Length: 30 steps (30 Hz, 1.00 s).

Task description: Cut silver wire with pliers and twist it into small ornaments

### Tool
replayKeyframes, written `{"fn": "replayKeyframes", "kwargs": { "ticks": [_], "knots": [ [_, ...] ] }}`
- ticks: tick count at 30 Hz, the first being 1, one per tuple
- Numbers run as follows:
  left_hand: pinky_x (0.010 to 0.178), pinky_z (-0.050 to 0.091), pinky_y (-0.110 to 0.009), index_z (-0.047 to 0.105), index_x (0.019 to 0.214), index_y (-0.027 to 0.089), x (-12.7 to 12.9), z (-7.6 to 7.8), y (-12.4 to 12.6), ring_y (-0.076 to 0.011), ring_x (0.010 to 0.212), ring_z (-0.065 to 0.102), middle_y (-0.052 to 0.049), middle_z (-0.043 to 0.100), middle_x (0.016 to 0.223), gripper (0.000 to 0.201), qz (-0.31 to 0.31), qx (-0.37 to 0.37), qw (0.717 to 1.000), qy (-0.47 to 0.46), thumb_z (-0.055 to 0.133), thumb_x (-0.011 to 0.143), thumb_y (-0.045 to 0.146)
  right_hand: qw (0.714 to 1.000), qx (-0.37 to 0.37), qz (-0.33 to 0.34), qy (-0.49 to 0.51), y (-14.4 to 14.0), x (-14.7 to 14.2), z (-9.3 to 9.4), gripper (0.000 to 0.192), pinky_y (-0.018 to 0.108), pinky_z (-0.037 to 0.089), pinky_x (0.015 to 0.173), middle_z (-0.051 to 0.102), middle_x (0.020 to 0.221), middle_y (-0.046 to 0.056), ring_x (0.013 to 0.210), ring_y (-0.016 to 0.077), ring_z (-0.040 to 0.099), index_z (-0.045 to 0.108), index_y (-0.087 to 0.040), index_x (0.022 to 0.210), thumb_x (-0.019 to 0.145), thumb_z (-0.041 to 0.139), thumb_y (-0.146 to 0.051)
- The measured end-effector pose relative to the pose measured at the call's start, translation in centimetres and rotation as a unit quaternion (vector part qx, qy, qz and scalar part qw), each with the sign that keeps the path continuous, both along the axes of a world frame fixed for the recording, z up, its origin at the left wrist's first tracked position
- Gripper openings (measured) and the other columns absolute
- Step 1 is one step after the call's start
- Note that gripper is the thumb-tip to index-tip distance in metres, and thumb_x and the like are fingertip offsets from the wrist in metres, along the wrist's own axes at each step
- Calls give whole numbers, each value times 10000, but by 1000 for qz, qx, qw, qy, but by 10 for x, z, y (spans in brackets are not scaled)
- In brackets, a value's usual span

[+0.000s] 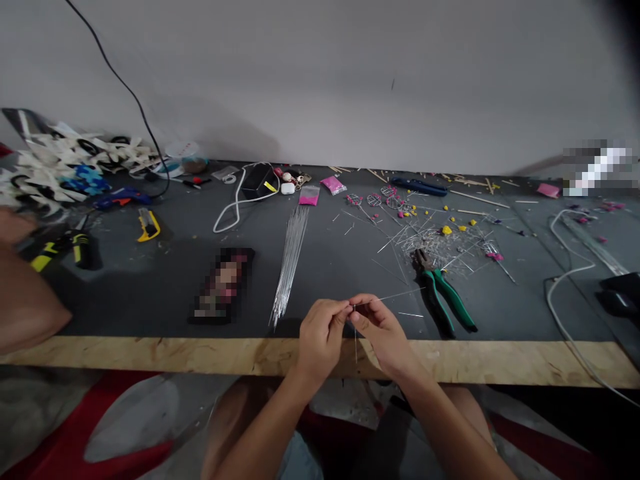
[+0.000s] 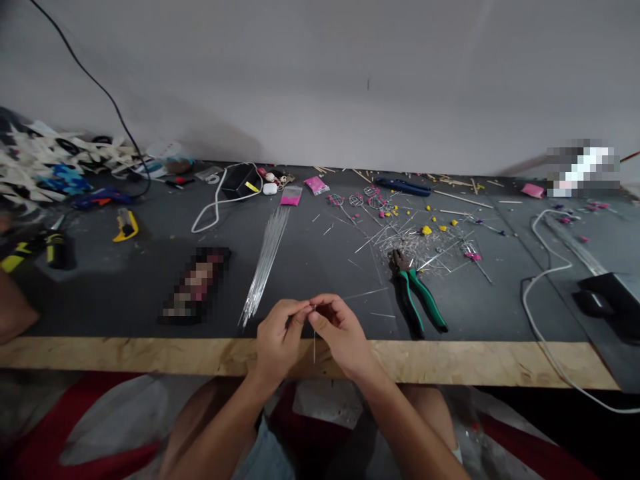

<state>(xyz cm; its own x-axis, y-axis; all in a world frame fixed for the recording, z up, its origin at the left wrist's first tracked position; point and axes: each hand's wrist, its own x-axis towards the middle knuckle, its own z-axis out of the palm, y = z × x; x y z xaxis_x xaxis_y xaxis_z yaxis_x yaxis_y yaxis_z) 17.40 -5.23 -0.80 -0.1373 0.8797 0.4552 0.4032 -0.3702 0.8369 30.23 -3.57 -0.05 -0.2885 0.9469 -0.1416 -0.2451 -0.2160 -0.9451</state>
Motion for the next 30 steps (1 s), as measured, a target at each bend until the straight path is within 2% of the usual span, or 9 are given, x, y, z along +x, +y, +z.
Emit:
{"fn": "replayKeyframes", "kwargs": {
  "ticks": [6, 12, 14, 15, 17, 20, 22, 26, 30],
  "knots": [
    [621, 433, -236, 606, 754, 161, 5, 3, 4, -122, 652, 558, -1, 606, 669, 212, -38, -226, 949, -215, 561, 834, 353, 976, 147, -34, -155, 6, 5, -1, 85, 330, 467, 787, 623, 883, 28, 841, 177, 583, 628, -239, 888, 811, 606, -268],
    [490, 315, -195, 504, 670, 157, -3, 9, 10, -67, 487, 416, 46, 454, 531, 237, -184, -396, 786, -438, 637, 758, 333, 924, 316, -1, -216, 15, 17, 2, 125, 405, 445, 838, 633, 844, 43, 915, 215, 566, 686, -272, 861, 836, 583, -207],
    [487, 307, -196, 495, 676, 159, -5, 11, 9, -66, 484, 412, 48, 440, 534, 230, -210, -417, 763, -447, 640, 756, 319, 916, 339, 15, -216, 17, 21, 2, 129, 421, 437, 849, 629, 827, 39, 920, 222, 559, 696, -284, 849, 829, 593, -209],
    [487, 309, -197, 494, 678, 160, -5, 11, 9, -68, 486, 416, 46, 443, 537, 229, -209, -412, 770, -440, 628, 767, 323, 913, 341, 13, -223, 17, 21, 3, 123, 427, 426, 863, 628, 830, 39, 935, 225, 551, 699, -287, 840, 823, 602, -213],
    [501, 333, -203, 509, 686, 162, -3, 12, 7, -78, 502, 440, 38, 471, 546, 226, -178, -370, 827, -385, 585, 805, 339, 912, 326, -25, -246, 18, 22, 3, 88, 429, 401, 889, 622, 874, 43, 980, 233, 528, 695, -281, 833, 803, 629, -232],
    [586, 412, -234, 582, 756, 169, 2, 10, 3, -117, 609, 533, 4, 574, 637, 196, -93, -240, 947, -193, 524, 856, 326, 923, 262, -90, -266, 16, 20, 3, 51, 377, 423, 815, 600, 867, 38, 897, 215, 533, 665, -251, 813, 774, 658, -284],
    [679, 452, -268, 622, 858, 178, 4, 7, 0, -148, 732, 588, -30, 647, 769, 149, -51, -119, 991, -43, 500, 876, 262, 947, 193, -75, -244, 14, 17, 2, 87, 323, 433, 718, 593, 781, 19, 770, 180, 536, 647, -233, 785, 790, 634, -319],
    [763, 479, -320, 622, 993, 171, 4, 0, -2, -180, 826, 609, -72, 685, 874, 215, -24, 75, 986, 144, 451, 876, 114, 991, 38, -27, -123, 8, 11, 1, 183, 281, 435, 660, 617, 710, 5, 689, 151, 543, 657, -208, 773, 808, 593, -376],
    [760, 487, -332, 610, 1021, 163, 5, -6, -1, -184, 820, 606, -74, 684, 852, 248, -22, 108, 973, 202, 427, 871, 86, 996, -40, -49, -69, 6, 8, 4, 211, 266, 435, 634, 630, 694, 10, 661, 143, 549, 686, -189, 781, 755, 645, -395]
  ]
}}
